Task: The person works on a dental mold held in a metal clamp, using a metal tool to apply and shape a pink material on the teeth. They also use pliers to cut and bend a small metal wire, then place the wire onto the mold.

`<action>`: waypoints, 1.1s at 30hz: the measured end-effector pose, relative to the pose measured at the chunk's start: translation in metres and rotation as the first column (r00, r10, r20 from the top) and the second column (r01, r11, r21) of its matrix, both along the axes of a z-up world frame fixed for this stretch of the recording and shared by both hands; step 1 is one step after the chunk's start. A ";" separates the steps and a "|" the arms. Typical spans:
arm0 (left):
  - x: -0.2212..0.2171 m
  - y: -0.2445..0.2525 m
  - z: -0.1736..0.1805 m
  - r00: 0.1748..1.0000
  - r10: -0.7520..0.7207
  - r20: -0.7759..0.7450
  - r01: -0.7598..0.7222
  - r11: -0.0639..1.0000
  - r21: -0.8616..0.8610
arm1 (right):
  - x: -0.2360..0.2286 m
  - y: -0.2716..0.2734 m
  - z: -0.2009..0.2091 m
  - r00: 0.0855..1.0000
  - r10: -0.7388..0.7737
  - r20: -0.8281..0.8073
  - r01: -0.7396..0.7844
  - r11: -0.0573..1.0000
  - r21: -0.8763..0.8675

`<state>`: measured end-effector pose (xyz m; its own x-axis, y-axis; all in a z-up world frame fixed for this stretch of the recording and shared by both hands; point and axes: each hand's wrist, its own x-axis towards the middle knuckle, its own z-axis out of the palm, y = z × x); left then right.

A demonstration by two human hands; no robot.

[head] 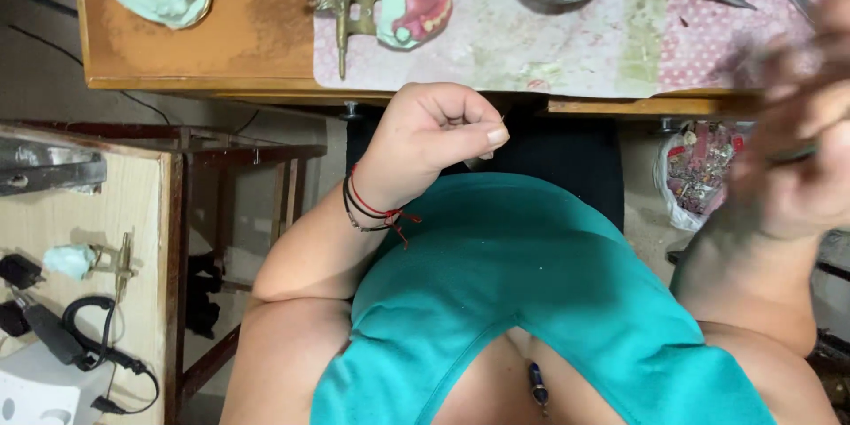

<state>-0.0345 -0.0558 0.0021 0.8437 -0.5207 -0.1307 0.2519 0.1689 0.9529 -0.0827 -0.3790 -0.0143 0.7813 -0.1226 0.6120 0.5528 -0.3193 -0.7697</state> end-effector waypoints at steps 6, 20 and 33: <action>-0.006 0.011 -0.002 1.000 0.022 -0.001 -0.022 1.000 0.015 | -0.016 0.055 0.027 0.946 0.165 -0.280 -0.244 0.929 -0.278; -0.011 0.030 -0.004 0.997 0.036 0.075 -0.035 0.999 -0.016 | 0.003 0.105 0.040 0.975 0.220 -0.037 -0.174 0.643 -0.746; -0.011 0.035 -0.012 0.996 0.030 0.081 -0.029 0.999 -0.014 | 0.002 0.111 0.045 0.972 0.233 -0.040 -0.183 0.636 -0.749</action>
<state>-0.0453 -0.0208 -0.0096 0.8665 -0.4962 -0.0547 0.1684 0.1875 0.9677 -0.0808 -0.2681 0.0312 0.6906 0.5540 0.4648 0.7103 -0.6407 -0.2917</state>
